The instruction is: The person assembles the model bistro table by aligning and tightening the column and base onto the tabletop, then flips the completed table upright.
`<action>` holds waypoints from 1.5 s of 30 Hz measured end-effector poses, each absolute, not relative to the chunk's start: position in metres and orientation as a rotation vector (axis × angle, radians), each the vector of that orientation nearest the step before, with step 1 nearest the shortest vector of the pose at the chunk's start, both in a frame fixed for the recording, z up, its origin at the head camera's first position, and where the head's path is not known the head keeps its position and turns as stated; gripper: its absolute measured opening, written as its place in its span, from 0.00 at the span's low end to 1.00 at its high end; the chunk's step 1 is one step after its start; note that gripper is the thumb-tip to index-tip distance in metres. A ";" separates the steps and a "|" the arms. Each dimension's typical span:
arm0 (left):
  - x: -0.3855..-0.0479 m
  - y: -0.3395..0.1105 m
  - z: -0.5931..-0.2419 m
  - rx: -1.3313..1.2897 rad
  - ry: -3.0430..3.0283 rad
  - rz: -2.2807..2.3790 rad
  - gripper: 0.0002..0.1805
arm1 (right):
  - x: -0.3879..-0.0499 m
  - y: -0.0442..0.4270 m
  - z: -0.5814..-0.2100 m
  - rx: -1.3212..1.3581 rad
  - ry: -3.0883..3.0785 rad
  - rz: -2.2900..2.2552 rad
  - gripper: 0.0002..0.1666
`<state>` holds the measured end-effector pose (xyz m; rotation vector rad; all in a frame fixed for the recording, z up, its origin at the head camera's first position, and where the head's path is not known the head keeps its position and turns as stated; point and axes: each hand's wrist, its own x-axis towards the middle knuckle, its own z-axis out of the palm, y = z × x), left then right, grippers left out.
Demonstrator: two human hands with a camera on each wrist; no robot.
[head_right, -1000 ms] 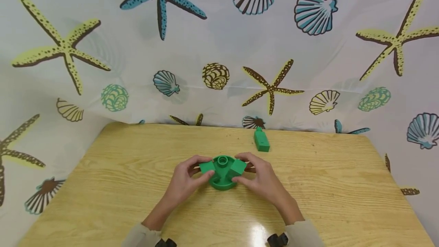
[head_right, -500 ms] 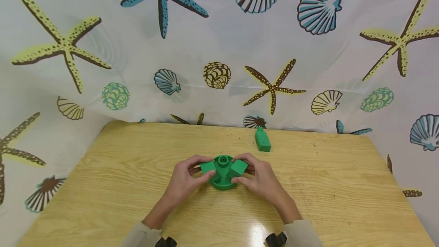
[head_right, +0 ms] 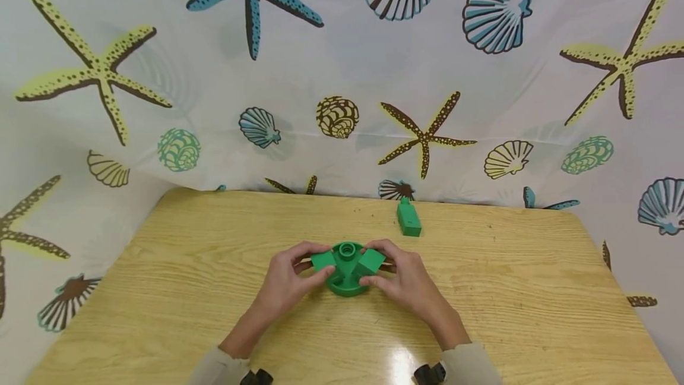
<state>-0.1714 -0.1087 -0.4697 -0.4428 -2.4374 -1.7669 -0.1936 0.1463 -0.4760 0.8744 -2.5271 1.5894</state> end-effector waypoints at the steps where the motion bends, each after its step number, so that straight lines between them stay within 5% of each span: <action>1: -0.171 -0.109 -0.468 -0.446 -2.452 -1.745 0.20 | -0.194 0.146 -0.476 0.874 -2.531 1.591 0.32; 8: -0.165 -0.109 -0.454 -0.496 -2.551 -1.451 0.24 | -0.193 0.158 -0.466 0.880 -2.423 1.759 0.36; 17: -0.146 -0.076 -0.428 -0.647 -2.573 -1.182 0.25 | -0.207 0.185 -0.445 0.578 -2.273 1.655 0.26; 31: -0.149 -0.018 -0.439 -0.546 -2.807 -0.919 0.36 | -0.251 0.187 -0.478 0.174 -2.529 1.419 0.32; 38: -0.155 -0.017 -0.447 -0.526 -2.702 -0.981 0.24 | -0.264 0.183 -0.491 0.113 -2.718 1.243 0.39; 45: -0.156 -0.034 -0.448 -0.649 -2.669 -1.167 0.20 | -0.266 0.185 -0.493 0.022 -2.669 1.236 0.25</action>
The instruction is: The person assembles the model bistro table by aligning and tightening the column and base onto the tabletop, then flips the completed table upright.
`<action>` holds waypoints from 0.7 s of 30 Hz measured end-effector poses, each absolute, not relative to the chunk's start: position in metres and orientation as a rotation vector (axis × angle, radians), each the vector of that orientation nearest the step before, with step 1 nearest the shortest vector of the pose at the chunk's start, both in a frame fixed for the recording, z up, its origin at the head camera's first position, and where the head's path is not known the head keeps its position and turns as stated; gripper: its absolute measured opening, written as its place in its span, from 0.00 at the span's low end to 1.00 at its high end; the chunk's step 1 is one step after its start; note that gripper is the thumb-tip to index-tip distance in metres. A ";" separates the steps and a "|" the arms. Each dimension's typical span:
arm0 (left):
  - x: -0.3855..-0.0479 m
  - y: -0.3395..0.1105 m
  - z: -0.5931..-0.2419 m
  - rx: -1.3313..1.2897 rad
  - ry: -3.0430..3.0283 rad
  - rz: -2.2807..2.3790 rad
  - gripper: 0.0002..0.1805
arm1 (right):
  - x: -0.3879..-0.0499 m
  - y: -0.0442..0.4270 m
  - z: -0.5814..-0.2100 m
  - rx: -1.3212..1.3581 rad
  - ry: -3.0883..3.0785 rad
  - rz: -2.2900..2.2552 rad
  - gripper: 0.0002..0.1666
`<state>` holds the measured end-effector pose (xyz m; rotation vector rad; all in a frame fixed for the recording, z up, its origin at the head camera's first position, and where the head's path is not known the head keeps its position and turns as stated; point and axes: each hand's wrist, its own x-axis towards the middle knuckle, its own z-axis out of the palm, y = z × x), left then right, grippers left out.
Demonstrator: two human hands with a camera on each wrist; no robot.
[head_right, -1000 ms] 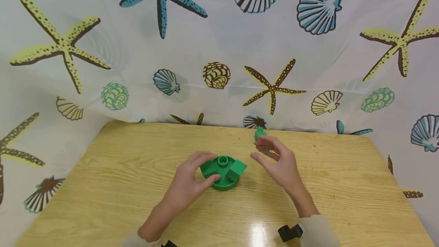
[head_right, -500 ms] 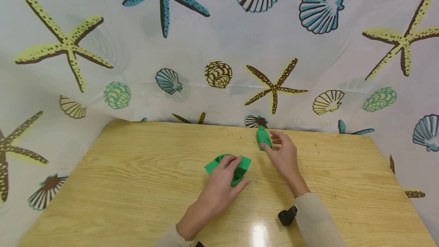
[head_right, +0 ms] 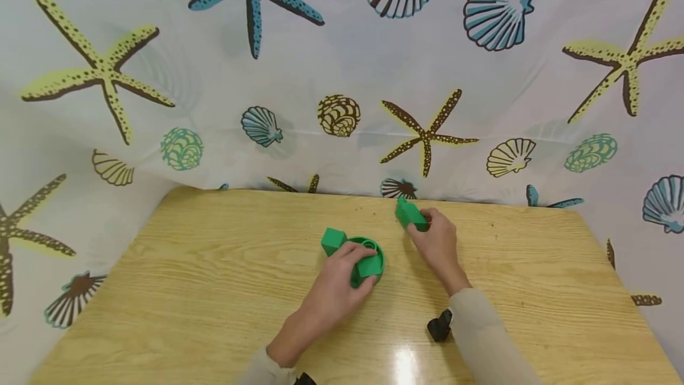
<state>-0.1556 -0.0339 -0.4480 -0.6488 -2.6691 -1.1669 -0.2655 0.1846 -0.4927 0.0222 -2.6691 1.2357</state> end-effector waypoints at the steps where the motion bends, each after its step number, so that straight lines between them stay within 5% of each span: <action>1: -0.156 -0.036 -0.448 -0.659 -2.679 -1.193 0.20 | -0.265 0.186 -0.492 0.009 -2.656 1.263 0.24; 12: -0.163 -0.068 -0.438 -0.649 -2.831 -1.391 0.22 | -0.247 0.203 -0.481 -0.028 -2.335 2.043 0.25; 21: -0.165 -0.072 -0.441 -0.493 -2.737 -1.343 0.15 | -0.227 0.216 -0.471 0.219 -2.314 2.025 0.27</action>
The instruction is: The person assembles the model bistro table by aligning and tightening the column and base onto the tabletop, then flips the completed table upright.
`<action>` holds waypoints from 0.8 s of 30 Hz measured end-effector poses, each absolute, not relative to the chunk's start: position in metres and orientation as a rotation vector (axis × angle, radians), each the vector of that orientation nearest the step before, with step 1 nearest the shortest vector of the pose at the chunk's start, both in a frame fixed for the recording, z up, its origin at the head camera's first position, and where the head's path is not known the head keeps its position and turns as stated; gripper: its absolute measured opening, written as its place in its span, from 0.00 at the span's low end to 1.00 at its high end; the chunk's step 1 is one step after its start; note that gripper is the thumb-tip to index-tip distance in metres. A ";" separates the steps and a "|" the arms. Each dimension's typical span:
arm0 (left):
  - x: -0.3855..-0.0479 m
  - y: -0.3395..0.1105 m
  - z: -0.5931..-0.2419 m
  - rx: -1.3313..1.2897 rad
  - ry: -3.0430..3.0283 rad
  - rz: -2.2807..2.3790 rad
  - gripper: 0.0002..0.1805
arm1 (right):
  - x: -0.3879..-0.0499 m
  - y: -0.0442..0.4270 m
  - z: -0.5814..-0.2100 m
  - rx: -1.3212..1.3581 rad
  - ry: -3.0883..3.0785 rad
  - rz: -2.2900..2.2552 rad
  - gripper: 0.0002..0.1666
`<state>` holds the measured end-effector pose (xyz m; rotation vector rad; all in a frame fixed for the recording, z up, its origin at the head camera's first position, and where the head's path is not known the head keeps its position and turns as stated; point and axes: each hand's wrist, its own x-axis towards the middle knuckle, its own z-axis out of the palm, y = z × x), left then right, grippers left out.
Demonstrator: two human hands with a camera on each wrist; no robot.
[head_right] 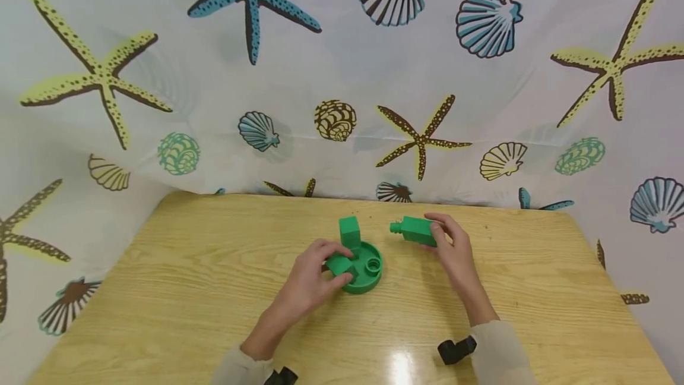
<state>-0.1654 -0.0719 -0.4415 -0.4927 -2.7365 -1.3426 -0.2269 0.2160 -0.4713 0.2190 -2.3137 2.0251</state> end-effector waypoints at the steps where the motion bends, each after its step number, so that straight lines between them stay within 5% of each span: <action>1: -0.166 -0.072 -0.442 -0.479 -2.717 -1.342 0.15 | -0.225 0.217 -0.471 0.248 -2.315 2.005 0.27; 15: -0.164 -0.078 -0.459 -0.446 -2.485 -1.583 0.19 | -0.207 0.216 -0.473 0.114 -2.320 2.193 0.31; 24: -0.170 -0.077 -0.464 -0.441 -2.445 -1.589 0.20 | -0.207 0.223 -0.480 0.350 -2.343 2.194 0.32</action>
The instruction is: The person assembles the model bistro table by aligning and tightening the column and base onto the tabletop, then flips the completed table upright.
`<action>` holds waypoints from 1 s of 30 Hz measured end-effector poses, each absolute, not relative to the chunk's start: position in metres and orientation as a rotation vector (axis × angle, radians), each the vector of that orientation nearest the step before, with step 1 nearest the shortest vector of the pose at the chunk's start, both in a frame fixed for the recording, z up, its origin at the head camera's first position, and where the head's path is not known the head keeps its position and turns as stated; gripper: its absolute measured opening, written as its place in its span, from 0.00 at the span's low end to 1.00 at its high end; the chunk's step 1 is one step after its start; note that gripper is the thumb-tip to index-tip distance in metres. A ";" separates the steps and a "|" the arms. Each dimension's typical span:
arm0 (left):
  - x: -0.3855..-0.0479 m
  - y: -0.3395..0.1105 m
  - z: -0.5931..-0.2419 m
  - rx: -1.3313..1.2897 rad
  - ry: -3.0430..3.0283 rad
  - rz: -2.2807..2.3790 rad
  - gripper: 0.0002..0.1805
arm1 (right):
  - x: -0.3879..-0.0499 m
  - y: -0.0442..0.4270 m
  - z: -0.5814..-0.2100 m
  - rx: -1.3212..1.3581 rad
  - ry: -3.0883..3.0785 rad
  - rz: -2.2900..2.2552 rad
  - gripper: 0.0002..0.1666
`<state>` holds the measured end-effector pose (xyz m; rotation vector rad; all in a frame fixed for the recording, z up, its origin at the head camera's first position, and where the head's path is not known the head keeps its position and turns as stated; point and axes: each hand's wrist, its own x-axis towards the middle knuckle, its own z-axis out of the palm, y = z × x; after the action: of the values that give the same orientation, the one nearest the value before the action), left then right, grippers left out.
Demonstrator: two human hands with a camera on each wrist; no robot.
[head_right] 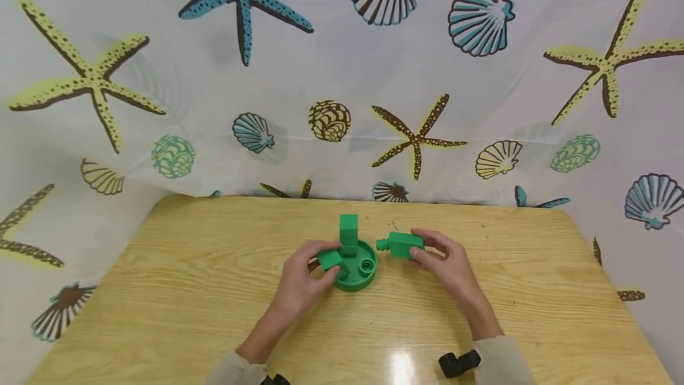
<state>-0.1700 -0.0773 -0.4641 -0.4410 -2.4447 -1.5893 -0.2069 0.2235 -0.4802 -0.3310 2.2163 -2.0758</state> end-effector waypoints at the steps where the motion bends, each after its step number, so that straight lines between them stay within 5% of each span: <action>1: -0.171 -0.078 -0.465 -0.436 -2.436 -1.593 0.21 | -0.207 0.223 -0.480 -0.336 2.217 -2.081 0.32; 30: -0.173 -0.086 -0.470 -0.393 -2.316 -1.861 0.20 | -0.192 0.176 -0.471 -0.866 2.734 -1.760 0.27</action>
<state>-0.1733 -0.0857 -0.4701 -0.3931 -2.3156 -1.8614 -0.1920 0.1763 -0.4715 -0.8665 2.7345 -1.7601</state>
